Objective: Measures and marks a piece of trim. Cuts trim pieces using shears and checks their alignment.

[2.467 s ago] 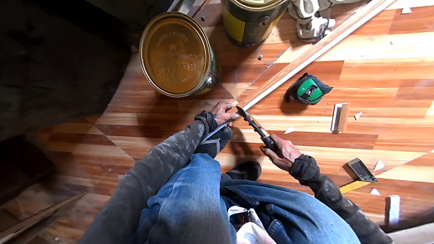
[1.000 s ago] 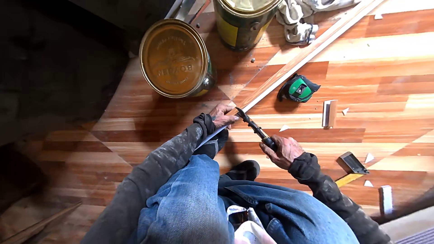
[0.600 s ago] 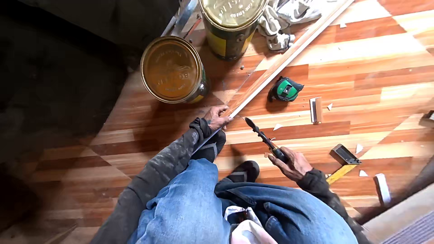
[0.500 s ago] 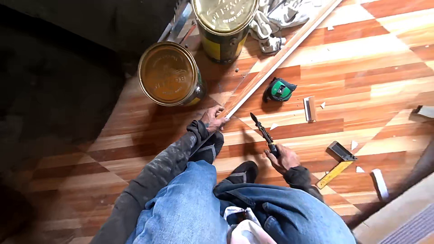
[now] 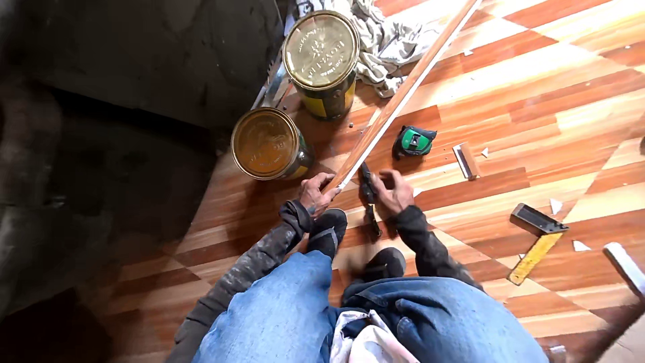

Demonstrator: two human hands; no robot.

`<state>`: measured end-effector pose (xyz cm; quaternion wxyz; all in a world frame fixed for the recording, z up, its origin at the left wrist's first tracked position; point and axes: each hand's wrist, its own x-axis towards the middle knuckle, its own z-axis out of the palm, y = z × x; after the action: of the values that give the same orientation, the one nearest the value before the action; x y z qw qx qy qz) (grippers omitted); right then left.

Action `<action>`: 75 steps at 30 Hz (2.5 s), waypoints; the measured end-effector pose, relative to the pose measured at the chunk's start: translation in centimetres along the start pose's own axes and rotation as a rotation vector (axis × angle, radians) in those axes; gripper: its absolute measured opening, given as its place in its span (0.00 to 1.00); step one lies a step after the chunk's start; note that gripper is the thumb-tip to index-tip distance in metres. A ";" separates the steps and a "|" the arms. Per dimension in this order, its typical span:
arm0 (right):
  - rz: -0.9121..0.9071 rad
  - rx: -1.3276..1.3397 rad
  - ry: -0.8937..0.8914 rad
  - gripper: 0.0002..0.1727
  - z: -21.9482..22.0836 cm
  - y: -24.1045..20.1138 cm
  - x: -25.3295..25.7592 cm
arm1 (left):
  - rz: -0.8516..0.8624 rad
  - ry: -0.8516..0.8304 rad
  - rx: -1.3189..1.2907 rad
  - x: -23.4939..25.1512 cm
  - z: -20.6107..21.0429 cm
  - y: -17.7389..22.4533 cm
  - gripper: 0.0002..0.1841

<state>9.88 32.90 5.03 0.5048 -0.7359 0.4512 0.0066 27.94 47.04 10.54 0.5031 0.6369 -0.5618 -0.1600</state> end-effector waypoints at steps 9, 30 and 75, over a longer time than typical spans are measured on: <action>0.165 0.786 -0.085 0.16 1.7 -2.4 2.3 | -0.423 -0.573 -0.130 -1.5 -1.6 -4.0 0.14; 0.233 1.275 0.190 0.17 3.7 -4.8 1.3 | -0.628 -0.322 -0.091 -4.2 2.8 1.4 0.15; 0.221 1.038 0.497 0.10 -4.5 15.6 -19.5 | -0.959 -0.295 -0.328 7.0 17.0 1.0 0.19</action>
<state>-14.16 41.01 4.80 0.6746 -0.3203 0.5742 -0.3356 16.53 33.18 6.41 0.3818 0.7061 -0.2398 -0.5461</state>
